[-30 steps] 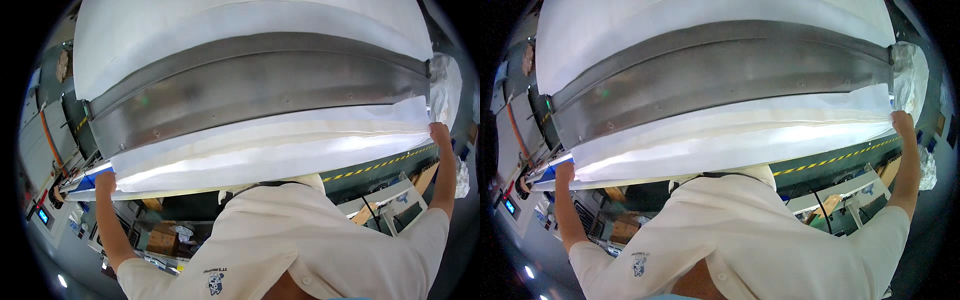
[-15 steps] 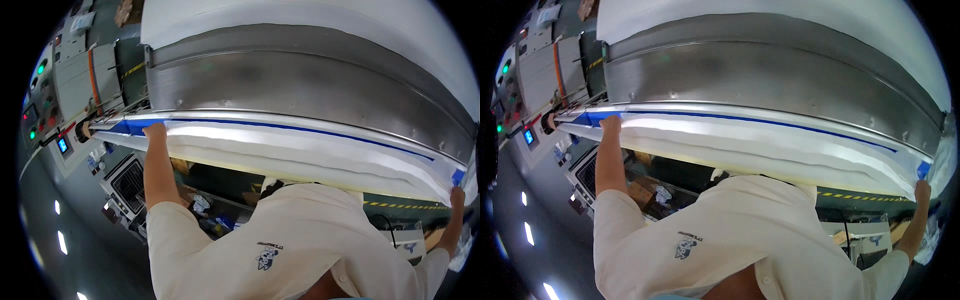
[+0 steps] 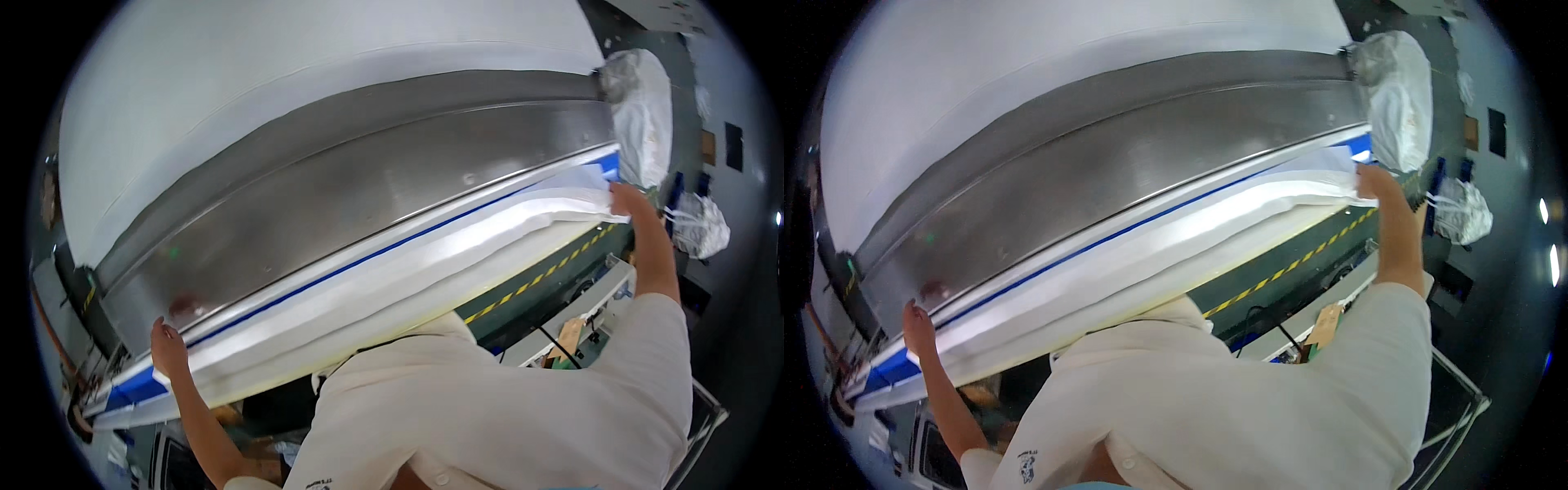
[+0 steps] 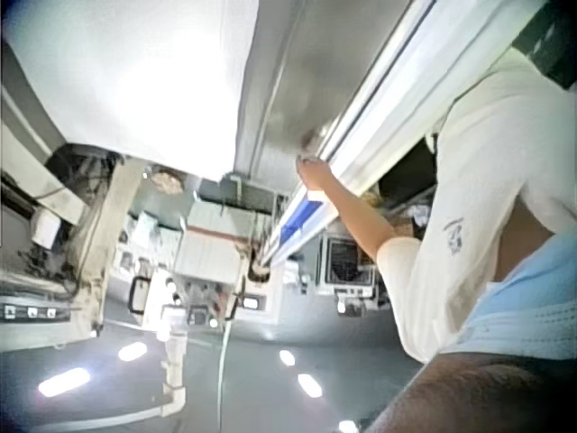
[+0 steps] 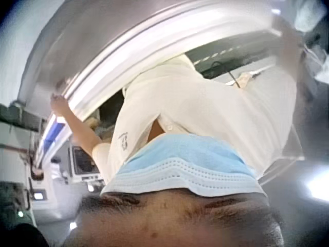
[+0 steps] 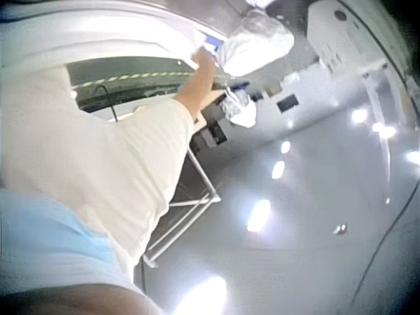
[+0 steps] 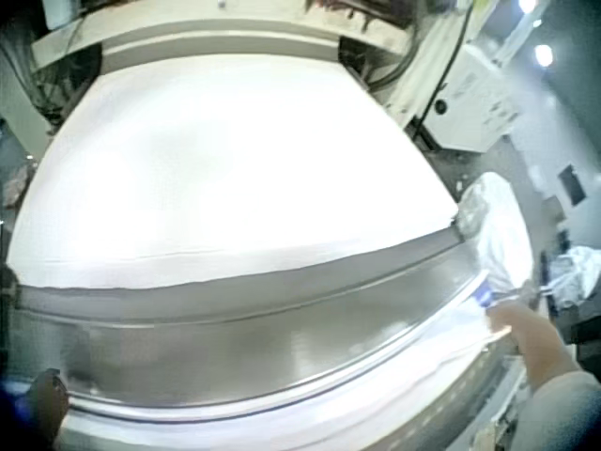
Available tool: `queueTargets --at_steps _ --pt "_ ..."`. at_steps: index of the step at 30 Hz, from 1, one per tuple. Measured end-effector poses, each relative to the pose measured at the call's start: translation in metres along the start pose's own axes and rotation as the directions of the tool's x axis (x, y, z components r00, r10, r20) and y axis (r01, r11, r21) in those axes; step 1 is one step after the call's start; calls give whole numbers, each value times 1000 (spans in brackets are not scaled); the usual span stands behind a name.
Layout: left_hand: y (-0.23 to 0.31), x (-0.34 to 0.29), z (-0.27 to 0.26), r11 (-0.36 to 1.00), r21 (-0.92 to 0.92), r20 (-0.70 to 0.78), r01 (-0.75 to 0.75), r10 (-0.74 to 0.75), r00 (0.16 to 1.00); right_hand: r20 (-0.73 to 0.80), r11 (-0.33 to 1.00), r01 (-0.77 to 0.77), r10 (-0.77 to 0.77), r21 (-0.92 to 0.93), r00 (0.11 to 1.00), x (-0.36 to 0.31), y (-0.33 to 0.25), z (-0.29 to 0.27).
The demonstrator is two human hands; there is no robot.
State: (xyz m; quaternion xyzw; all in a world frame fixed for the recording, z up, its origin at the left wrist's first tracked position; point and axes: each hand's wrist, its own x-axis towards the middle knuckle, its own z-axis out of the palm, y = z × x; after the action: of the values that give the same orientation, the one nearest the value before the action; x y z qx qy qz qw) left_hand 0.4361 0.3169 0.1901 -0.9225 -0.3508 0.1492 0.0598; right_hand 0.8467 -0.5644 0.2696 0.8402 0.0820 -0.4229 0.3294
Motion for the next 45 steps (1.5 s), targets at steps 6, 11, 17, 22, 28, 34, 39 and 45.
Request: queueTargets --at_steps 6,11,17,22,28,34,39,45 --pt "62 8 -26 992 -73 38 -106 109 993 -105 999 -38 37 -8 994 18 28 40" --pt "58 14 -30 986 -117 -17 -119 117 993 -105 998 45 -48 -33 993 37 -3 10" --pt "28 28 -15 997 -7 48 -72 72 996 -337 997 -48 66 63 939 36 -13 2" --pt "-31 42 24 996 -24 -120 -83 79 990 -242 985 -169 175 44 954 35 -45 -33" --pt "-20 91 44 1000 -20 -387 20 -27 922 -549 910 296 -95 291 831 22 -198 -124" --pt "10 120 30 991 -123 -496 -59 -9 868 -679 635 749 -466 190 567 -41 -415 -267" --pt "27 111 26 955 -283 -545 -91 -82 835 -721 261 961 -647 95 248 -101 -591 -385" --pt "26 115 23 910 -396 -539 -125 -120 834 -795 42 999 -606 -21 9 -135 -781 -490"
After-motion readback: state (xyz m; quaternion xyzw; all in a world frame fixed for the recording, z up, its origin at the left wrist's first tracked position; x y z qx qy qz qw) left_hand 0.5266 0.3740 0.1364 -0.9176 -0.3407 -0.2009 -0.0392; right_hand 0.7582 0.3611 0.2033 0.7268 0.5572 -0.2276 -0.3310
